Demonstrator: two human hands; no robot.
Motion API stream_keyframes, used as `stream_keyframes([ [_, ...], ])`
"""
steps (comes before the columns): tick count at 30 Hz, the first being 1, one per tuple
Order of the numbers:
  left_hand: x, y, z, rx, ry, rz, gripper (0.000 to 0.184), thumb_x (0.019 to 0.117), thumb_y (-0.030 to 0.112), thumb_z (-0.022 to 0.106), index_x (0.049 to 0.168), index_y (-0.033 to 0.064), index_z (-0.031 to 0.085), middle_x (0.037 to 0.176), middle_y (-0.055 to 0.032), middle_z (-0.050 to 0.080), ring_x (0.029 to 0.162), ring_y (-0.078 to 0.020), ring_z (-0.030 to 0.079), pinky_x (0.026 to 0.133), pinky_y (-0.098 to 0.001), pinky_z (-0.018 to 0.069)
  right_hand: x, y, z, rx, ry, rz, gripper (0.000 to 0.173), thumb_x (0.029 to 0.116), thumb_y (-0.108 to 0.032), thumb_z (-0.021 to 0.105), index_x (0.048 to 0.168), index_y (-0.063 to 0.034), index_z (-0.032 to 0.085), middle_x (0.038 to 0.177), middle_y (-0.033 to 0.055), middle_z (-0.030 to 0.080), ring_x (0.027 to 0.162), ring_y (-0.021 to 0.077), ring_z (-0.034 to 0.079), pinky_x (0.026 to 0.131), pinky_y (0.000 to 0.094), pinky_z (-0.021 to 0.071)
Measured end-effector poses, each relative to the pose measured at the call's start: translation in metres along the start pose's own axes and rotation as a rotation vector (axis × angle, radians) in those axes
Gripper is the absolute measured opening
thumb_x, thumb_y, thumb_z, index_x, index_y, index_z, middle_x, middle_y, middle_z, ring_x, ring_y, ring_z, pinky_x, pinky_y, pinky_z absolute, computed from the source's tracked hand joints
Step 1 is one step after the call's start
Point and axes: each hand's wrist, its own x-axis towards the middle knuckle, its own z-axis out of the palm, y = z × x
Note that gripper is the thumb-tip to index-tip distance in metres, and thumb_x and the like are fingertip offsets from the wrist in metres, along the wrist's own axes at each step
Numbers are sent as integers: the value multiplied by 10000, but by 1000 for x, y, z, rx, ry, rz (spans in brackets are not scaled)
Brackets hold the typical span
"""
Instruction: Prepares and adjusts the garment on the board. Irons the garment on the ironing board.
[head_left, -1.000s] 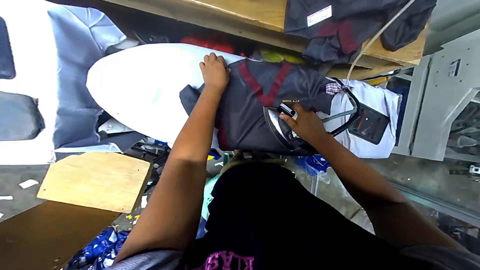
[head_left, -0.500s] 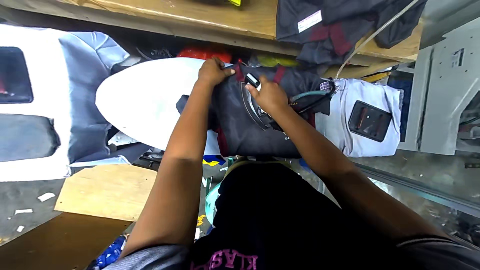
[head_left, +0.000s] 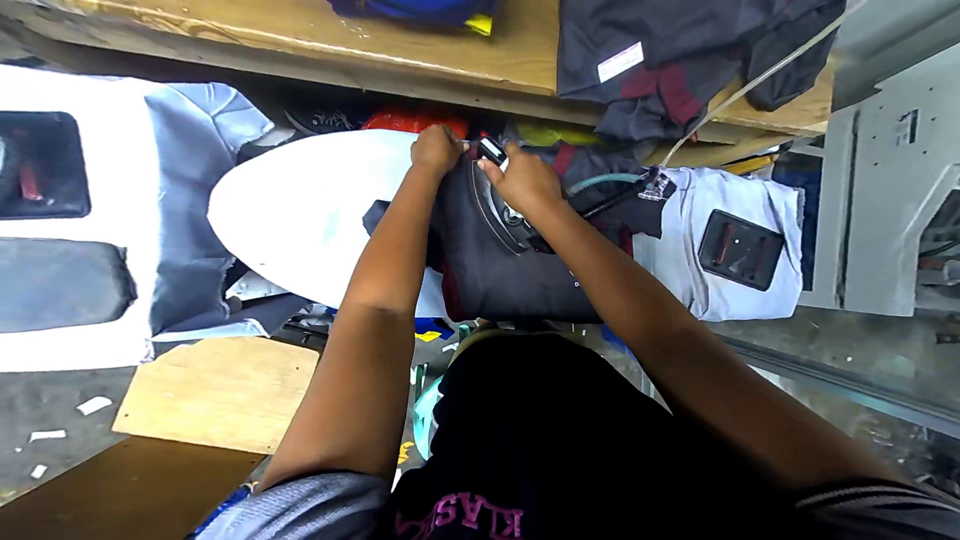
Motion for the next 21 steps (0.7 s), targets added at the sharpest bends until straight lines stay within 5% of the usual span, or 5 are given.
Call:
stream_keyframes([
  [6,-44,-60,-22,47,-96,62,503,978,339,708,1289,-48,625,1278,-350,611,1264,-546,540,1045,-773,362,-21,18,5,-50,-37,-78,607,1064,-549,472,1350,-22,564,1079,239,710,1047,432,700,855,612,542],
  [10,-67,-75,-27,-5,-94,15,343,1048,200,598,1207,-102,635,1227,-360,624,1220,-524,574,1048,-708,396,-14,8,6,-54,-40,-89,617,1062,-566,459,1365,-38,558,1099,222,712,1060,412,700,867,598,541],
  [21,-70,-78,-19,-106,-31,-83,353,1077,222,532,1239,-84,601,1255,-336,614,1252,-485,565,1063,-670,399,-8,11,2,-30,12,-9,625,1060,-562,468,1413,-51,546,1130,231,711,1084,417,695,893,606,535],
])
